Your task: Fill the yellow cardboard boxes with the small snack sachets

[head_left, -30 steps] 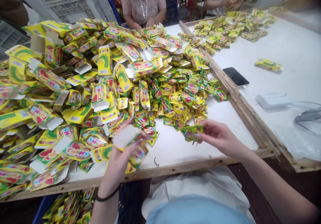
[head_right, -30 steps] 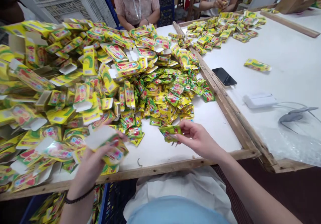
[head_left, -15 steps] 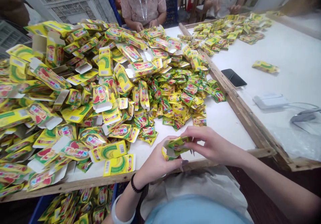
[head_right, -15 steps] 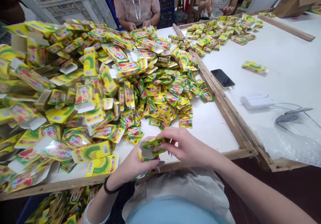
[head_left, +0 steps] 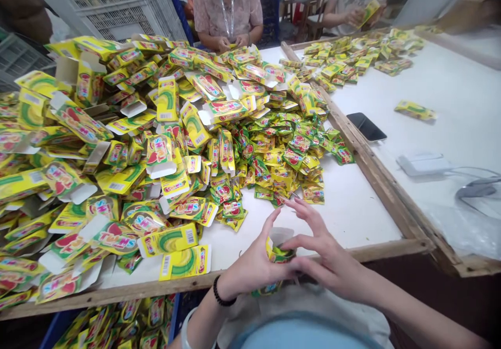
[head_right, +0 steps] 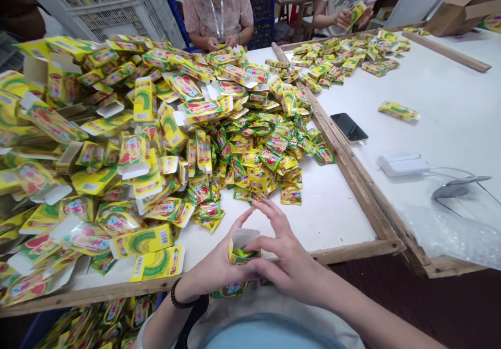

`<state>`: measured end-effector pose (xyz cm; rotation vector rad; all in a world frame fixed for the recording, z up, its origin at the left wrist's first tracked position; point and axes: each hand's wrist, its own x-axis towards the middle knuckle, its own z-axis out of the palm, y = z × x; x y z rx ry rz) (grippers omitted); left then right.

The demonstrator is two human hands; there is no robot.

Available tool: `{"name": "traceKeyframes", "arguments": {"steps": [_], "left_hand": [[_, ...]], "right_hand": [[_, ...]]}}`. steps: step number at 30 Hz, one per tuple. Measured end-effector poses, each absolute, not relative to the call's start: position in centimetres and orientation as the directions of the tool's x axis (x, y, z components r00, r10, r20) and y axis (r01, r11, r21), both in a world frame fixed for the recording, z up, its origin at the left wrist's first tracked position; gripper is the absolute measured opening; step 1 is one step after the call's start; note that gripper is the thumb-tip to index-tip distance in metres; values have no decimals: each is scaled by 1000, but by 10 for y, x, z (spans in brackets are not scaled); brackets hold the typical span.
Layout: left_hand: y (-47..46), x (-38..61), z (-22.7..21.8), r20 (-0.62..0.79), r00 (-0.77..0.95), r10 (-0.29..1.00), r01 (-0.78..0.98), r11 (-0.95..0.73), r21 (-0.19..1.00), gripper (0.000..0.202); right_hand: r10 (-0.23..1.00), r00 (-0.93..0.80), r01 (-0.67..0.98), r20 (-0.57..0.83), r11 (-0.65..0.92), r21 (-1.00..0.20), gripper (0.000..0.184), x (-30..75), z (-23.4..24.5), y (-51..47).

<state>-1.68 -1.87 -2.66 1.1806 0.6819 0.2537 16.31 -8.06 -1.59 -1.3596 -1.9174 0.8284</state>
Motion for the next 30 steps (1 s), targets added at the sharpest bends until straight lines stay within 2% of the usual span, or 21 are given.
{"name": "traceKeyframes", "arguments": {"steps": [3,5,7,9,10,11,12,13,14,15,16,18,20,21,23,25,26,28,29,30], "left_hand": [[-24,-9,-24,-348,764,543,203,310,929,111],[-24,-7,-22,-334,781,528,228,257,939,114],[-19,-13,-20,-273,795,541,236,137,962,110],[-8,-28,-22,-143,738,659,312,-147,939,93],[0,-37,-24,-56,689,722,399,-314,861,81],[9,-48,-27,28,644,765,505,-452,735,70],[17,-58,-32,78,624,778,598,-539,593,65],[26,-67,-36,101,620,778,661,-587,466,63],[33,-75,-42,103,629,771,696,-617,367,62],[40,-80,-47,98,643,760,709,-638,301,60],[45,-84,-52,98,656,748,708,-656,263,55],[52,-86,-59,127,680,722,683,-687,248,41],[54,-84,-63,191,662,725,659,-685,312,30],[53,-83,-63,229,621,750,652,-656,380,27],[49,-77,-63,267,441,857,622,-506,597,27],[43,-68,-61,171,238,956,493,-270,827,30],[41,-62,-60,87,177,980,393,-152,907,33],[36,-48,-59,-64,162,985,187,33,982,37],[34,-41,-58,-113,185,976,100,95,990,38],[33,-35,-57,-146,210,967,27,144,989,38]], "right_hand": [[968,-248,505,19,146,-851,12,156,-18,-87],[961,-276,506,0,146,-850,15,160,-16,-87],[963,-258,537,75,207,-818,17,179,-10,-84],[960,-94,638,264,262,-724,15,214,1,-75],[924,41,723,381,236,-650,14,234,8,-69],[818,172,835,549,174,-521,10,253,13,-61],[658,221,934,720,70,-350,24,268,18,-51],[570,206,974,795,-43,-221,49,277,20,-40],[534,159,987,830,-86,-133,62,279,20,-29],[565,122,992,816,-50,-114,59,273,17,-17],[633,68,995,771,9,-95,48,261,12,-5],[807,-58,994,588,100,-39,43,226,-4,14],[911,-96,986,401,143,-89,29,193,-22,26],[933,-95,981,346,147,-127,22,182,-30,29],[948,-66,973,313,131,-192,11,175,-41,25],[934,53,937,354,76,-341,10,182,-46,15],[919,150,877,365,47,-479,11,188,-46,9],[887,356,599,293,24,-800,16,197,-41,-3],[889,407,406,208,27,-913,19,199,-38,-9],[910,398,227,114,23,-974,23,197,-34,-13]]}}
